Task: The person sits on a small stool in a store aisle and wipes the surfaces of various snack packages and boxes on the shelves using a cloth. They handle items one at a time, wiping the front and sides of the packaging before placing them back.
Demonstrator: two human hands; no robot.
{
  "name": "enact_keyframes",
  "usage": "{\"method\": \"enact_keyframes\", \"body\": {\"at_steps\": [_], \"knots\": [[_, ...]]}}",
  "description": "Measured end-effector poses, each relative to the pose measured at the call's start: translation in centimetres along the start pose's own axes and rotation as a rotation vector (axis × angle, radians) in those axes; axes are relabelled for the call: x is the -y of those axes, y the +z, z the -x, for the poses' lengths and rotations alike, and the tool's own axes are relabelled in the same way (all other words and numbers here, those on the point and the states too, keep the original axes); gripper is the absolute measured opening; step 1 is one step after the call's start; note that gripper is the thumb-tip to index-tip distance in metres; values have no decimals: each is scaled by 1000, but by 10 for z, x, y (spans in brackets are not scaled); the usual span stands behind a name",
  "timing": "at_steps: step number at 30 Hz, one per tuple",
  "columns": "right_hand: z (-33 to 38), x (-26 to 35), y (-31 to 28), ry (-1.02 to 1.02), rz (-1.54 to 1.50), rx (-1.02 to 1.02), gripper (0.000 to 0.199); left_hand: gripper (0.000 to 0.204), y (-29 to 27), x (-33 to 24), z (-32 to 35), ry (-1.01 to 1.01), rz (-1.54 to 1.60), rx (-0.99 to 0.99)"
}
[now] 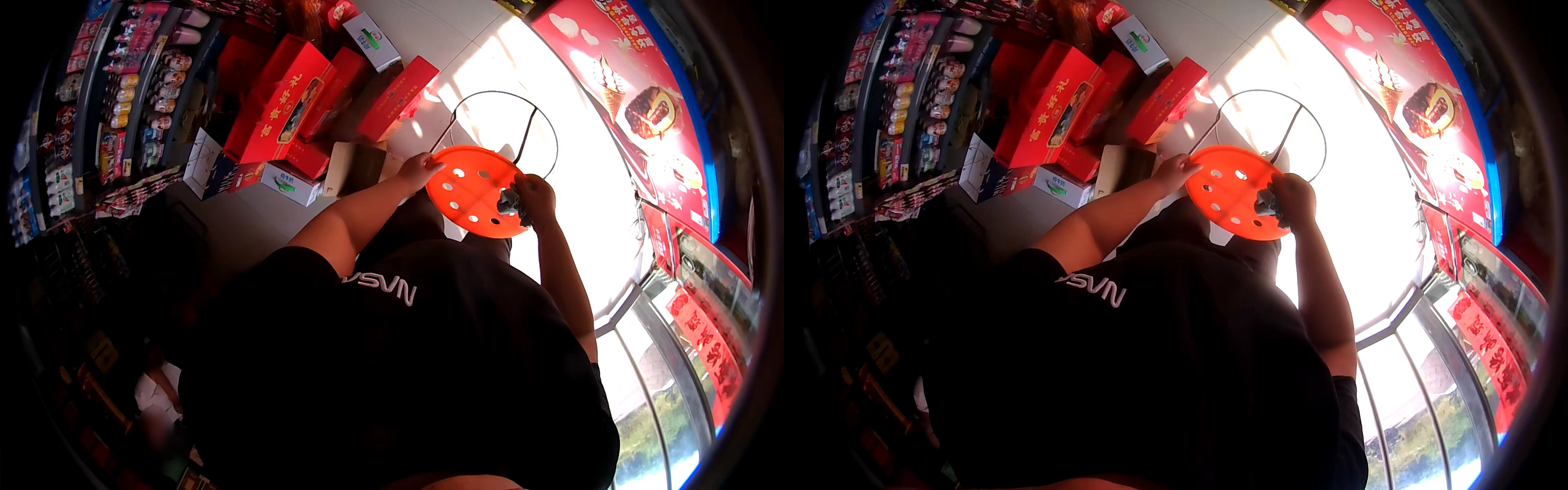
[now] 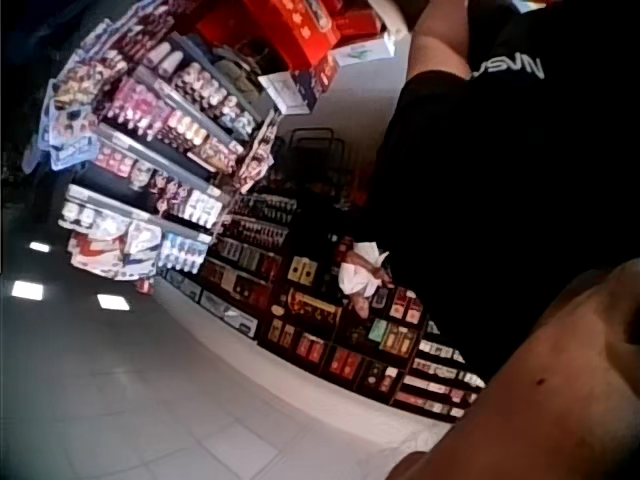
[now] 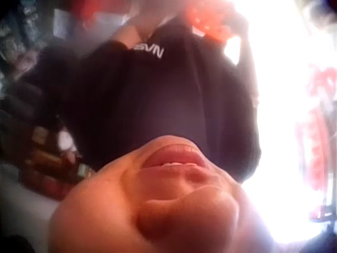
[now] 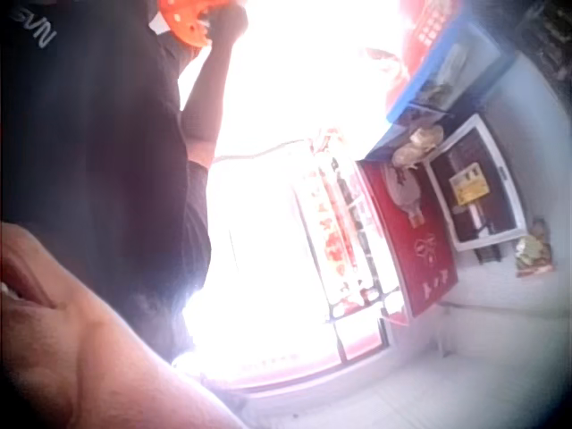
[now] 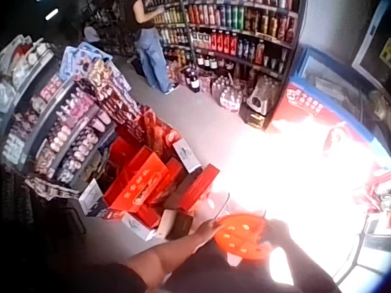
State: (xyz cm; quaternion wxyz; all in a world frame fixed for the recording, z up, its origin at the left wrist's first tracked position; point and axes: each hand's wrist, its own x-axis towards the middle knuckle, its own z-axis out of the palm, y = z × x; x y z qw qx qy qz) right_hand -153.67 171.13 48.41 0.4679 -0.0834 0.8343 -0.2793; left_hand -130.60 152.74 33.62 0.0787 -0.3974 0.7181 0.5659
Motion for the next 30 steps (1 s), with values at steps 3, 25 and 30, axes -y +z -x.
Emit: {"method": "enact_keyframes", "body": {"at_steps": [3, 25, 30], "knots": [[-70, 1, 11, -153, 254, 109, 32, 43, 21, 28, -4, -163, 79, -130], [-341, -126, 187, -142, 968, 569, 40, 66, 209, 248, -94, -776, 191, -161], [-385, -153, 225, 100, 1119, 762, 31, 65, 263, 315, -137, -812, 197, -15]]}}
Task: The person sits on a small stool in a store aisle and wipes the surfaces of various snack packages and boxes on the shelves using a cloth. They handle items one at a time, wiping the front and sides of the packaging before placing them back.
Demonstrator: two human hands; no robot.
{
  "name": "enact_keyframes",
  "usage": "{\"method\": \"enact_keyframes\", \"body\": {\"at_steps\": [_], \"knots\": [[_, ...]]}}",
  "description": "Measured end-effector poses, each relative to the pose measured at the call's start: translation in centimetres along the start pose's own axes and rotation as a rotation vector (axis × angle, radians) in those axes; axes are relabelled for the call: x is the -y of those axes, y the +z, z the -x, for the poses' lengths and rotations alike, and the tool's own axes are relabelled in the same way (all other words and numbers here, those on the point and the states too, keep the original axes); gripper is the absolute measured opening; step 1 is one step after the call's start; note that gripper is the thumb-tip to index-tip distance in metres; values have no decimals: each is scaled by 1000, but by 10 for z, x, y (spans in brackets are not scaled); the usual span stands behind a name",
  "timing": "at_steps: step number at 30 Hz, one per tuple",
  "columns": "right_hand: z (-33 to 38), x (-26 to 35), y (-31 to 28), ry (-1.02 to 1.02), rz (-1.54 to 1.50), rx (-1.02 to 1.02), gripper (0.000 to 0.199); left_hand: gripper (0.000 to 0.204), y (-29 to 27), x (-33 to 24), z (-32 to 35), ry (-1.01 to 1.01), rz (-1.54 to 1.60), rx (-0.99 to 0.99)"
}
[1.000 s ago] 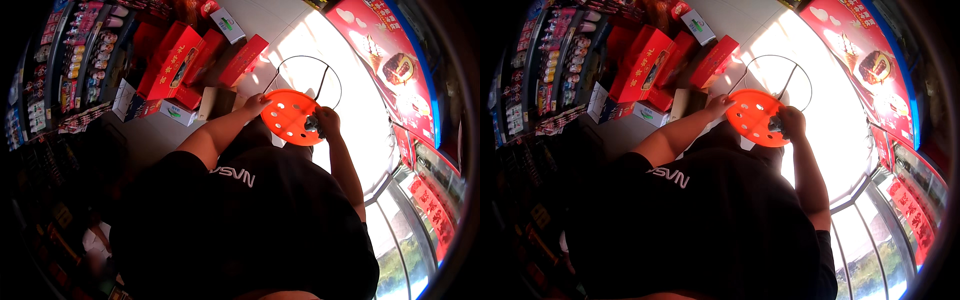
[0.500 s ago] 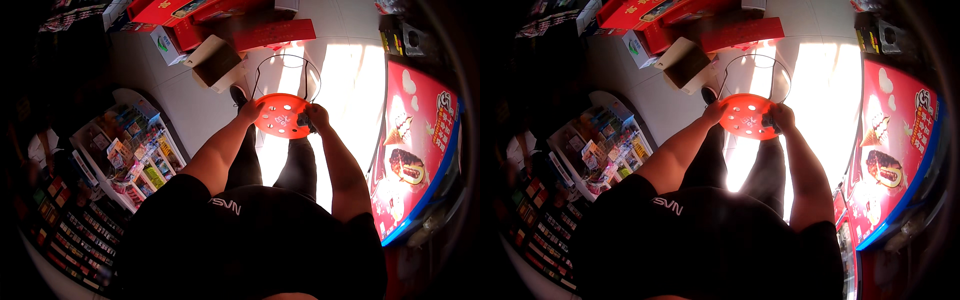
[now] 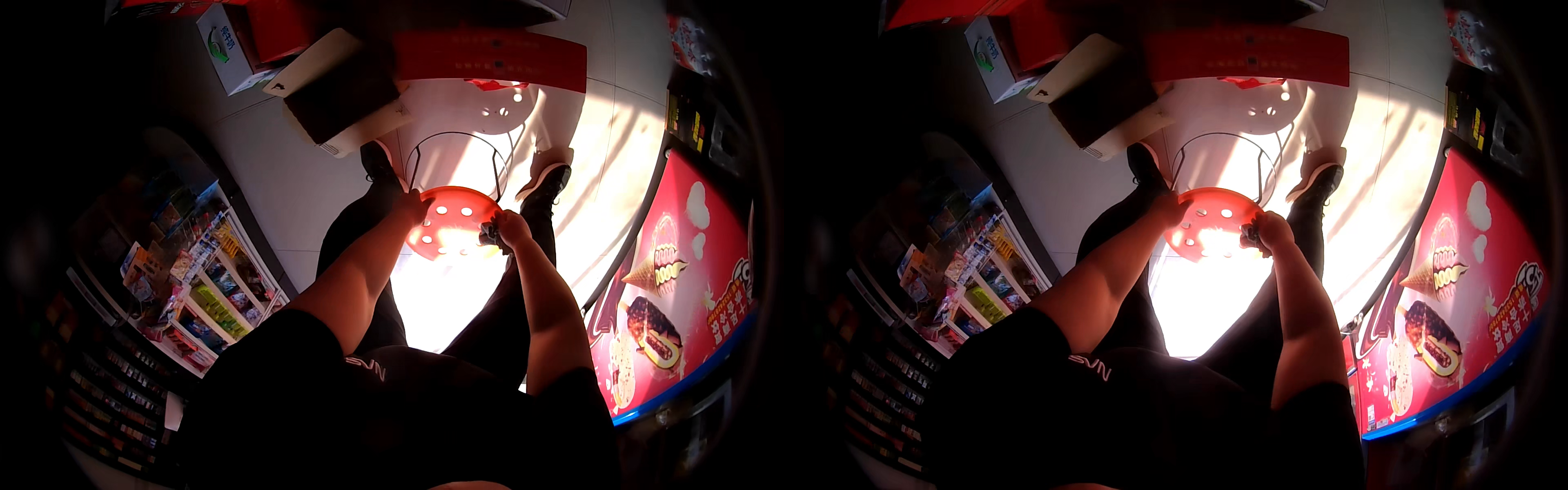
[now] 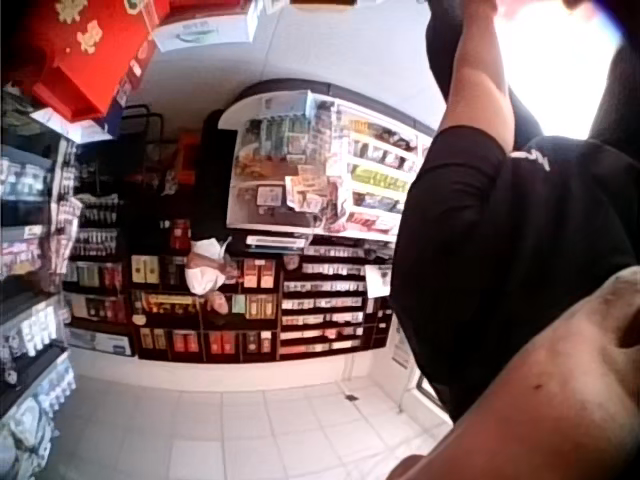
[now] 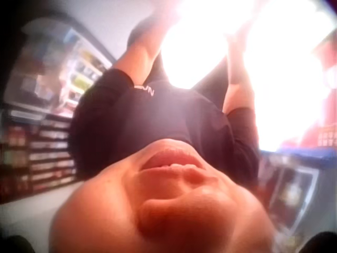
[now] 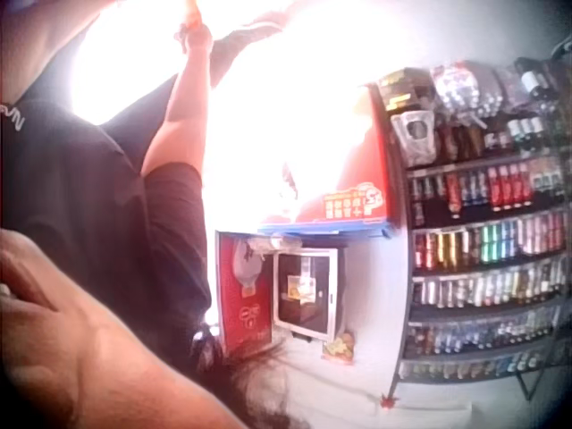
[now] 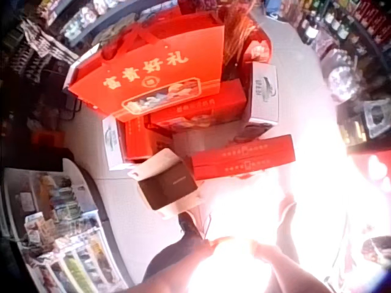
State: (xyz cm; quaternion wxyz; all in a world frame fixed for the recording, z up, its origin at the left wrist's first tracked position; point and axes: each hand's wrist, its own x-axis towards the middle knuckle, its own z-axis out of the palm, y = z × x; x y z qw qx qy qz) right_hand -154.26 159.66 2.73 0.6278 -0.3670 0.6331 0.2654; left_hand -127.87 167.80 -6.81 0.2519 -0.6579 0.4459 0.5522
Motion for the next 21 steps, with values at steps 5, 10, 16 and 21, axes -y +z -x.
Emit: {"method": "enact_keyframes", "body": {"at_steps": [5, 10, 16, 21], "knots": [[-79, -59, 9, 165, -321, 243, 23, 65, 23, -7, -35, 48, -19, 169], [-100, -71, -3, 366, 3, 460, 24, 60, 41, -10, -48, 109, -48, 395], [-135, -52, -37, 138, 825, 735, 35, 62, 51, -28, -72, 125, -451, 793], [-144, 59, -116, -335, 929, 185, 32, 63, 35, -86, -101, 174, -746, 971]]}}
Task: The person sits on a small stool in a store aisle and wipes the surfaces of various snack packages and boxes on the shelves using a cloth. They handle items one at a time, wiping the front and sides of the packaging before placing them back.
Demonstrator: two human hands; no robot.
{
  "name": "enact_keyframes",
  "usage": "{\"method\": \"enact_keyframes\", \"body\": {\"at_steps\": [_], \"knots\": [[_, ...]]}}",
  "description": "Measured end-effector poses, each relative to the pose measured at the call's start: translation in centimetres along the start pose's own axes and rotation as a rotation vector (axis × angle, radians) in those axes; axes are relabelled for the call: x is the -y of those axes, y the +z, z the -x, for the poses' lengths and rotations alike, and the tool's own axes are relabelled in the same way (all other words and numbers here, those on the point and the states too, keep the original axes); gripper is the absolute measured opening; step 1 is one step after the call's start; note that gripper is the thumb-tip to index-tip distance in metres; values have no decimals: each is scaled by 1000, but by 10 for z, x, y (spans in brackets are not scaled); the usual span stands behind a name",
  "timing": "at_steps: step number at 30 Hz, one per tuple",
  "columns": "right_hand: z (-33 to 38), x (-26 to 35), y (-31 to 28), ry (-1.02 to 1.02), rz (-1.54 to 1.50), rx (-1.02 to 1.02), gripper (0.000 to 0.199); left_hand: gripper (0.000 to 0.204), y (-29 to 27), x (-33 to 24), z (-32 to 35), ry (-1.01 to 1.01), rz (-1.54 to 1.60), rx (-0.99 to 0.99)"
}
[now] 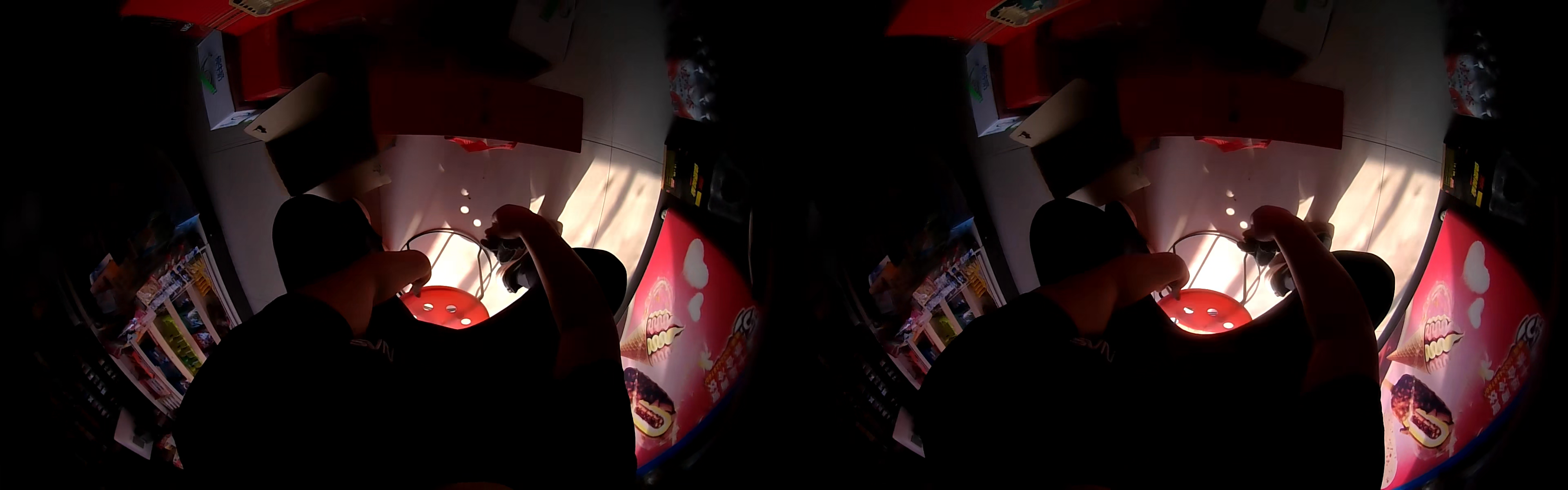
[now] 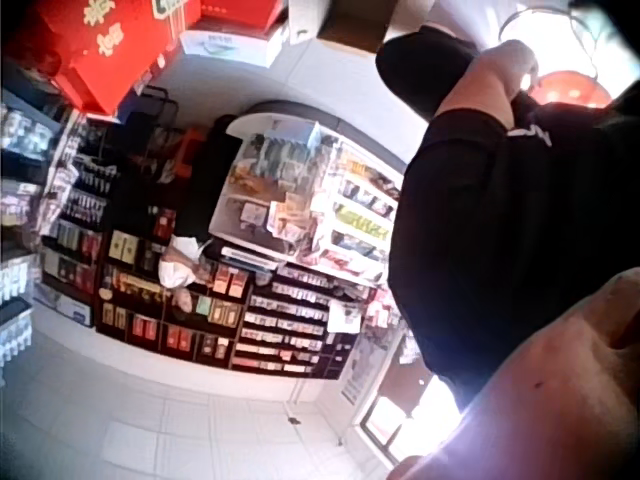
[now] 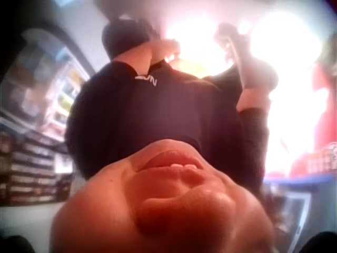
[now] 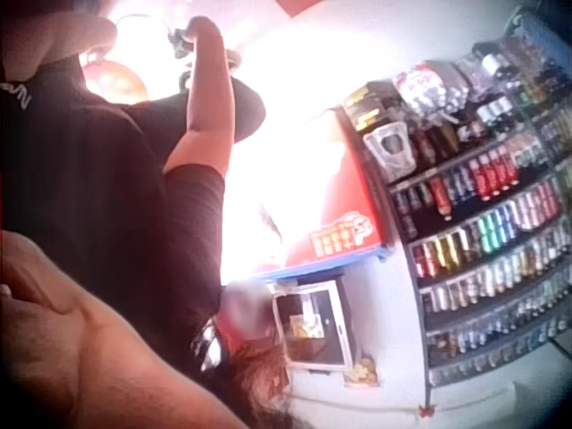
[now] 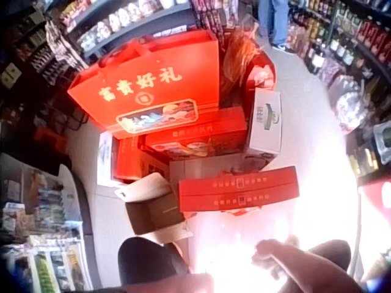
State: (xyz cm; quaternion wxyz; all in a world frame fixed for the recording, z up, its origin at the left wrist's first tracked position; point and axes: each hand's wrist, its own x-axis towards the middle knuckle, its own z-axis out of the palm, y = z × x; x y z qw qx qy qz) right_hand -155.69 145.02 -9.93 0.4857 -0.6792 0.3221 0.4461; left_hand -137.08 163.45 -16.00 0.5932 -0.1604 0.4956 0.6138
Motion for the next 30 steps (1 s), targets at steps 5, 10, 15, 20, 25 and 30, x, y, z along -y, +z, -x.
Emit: {"method": "enact_keyframes", "body": {"at_steps": [5, 10, 15, 20, 25, 30], "knots": [[62, 22, -76, -466, -683, -352, 41, 54, -76, 3, 74, 32, 238, -349], [55, 46, -46, -647, -1393, -437, 51, 41, -78, 46, 162, 344, 693, -1001], [30, 41, -30, -894, -1810, -834, 45, 45, 5, 73, 254, 17, 181, -1544], [48, 57, -53, -549, -1193, -1449, 58, 39, 52, 113, 245, 427, 877, -2067], [33, 104, -92, -255, -527, -1723, 53, 38, 71, 134, 220, 438, 958, -2062], [-38, 175, -124, -388, -117, -1806, 54, 42, 51, 116, 257, 294, 647, -2024]]}}
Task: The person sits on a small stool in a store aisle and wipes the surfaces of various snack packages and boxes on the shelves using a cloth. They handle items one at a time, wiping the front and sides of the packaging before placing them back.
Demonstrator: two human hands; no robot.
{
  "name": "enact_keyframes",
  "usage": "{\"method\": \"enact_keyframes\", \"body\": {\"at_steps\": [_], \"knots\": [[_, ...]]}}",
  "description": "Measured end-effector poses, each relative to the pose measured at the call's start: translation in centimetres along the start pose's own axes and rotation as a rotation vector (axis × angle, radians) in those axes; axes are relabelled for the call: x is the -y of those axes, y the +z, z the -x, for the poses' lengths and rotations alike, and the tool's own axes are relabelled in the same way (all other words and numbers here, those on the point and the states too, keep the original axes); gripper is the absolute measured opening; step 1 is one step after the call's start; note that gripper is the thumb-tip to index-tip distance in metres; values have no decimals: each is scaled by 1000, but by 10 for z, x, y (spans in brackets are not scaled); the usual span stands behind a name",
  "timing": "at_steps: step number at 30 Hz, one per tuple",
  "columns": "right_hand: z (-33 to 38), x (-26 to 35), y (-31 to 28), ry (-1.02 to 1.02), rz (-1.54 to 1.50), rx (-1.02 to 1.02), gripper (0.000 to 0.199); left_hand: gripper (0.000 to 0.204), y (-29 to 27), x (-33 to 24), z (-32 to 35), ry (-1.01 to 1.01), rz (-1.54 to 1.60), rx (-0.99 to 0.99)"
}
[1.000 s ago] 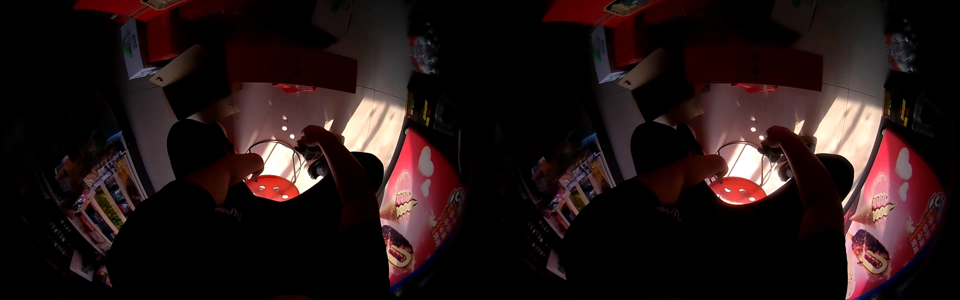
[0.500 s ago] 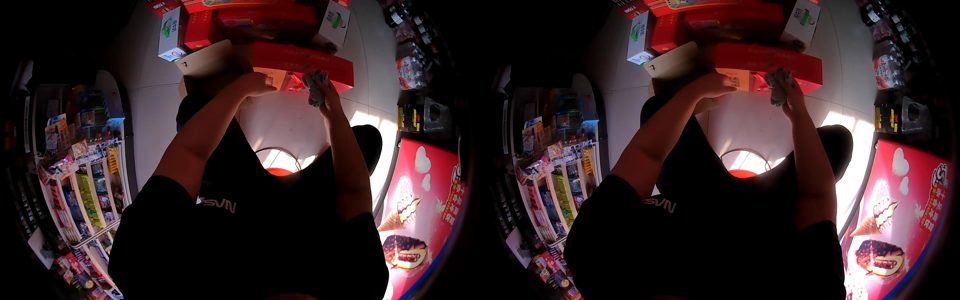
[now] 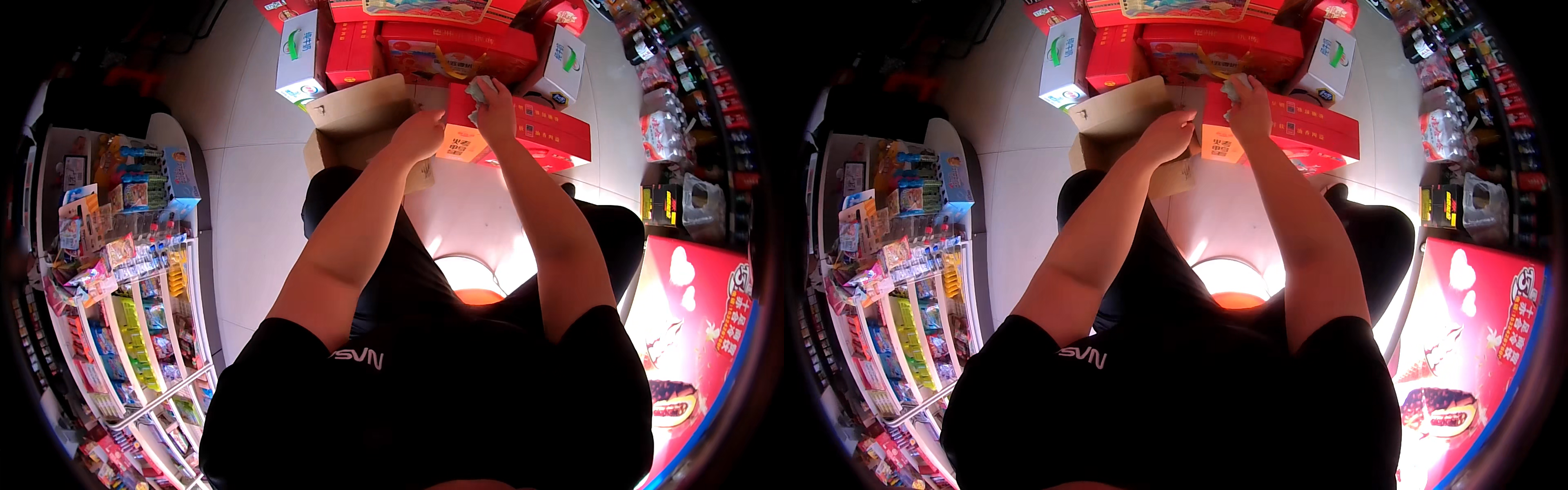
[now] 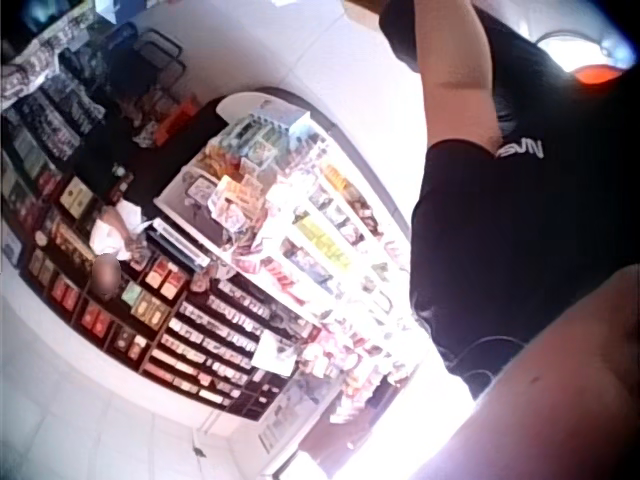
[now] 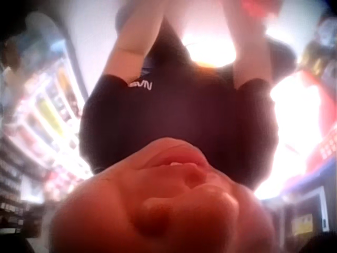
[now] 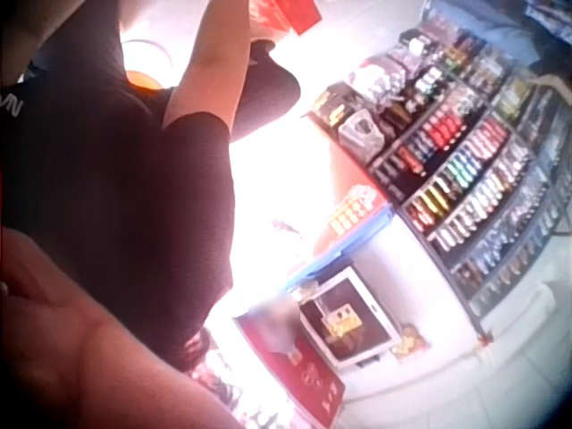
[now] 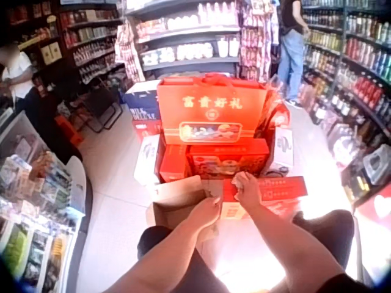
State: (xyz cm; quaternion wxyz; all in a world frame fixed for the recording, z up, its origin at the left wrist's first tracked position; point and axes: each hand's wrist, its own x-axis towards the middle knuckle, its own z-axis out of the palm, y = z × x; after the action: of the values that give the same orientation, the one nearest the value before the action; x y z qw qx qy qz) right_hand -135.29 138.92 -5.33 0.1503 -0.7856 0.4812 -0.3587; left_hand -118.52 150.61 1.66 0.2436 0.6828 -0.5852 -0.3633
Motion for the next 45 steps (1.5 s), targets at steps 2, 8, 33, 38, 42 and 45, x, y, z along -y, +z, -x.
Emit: {"method": "enact_keyframes", "body": {"at_steps": [2, 8, 33, 38, 42, 45], "knots": [[-7, 16, 22, -57, 32, 138, 56, 47, 9, -2, -18, -4, -107, 50], [-5, -19, 28, -208, 158, 303, 59, 61, 58, 4, -54, -14, -232, 45], [60, -32, -36, -226, 301, 224, 51, 94, 79, 13, -76, 116, -758, -138], [67, -46, -51, -203, 293, 195, 51, 103, 78, 8, -94, 284, -942, -132], [83, -116, -96, 13, 403, -4, 62, 106, 82, 5, -109, 294, -926, -121], [86, -156, -119, 294, 310, -265, 58, 102, 75, -8, -110, 205, -885, -19]]}}
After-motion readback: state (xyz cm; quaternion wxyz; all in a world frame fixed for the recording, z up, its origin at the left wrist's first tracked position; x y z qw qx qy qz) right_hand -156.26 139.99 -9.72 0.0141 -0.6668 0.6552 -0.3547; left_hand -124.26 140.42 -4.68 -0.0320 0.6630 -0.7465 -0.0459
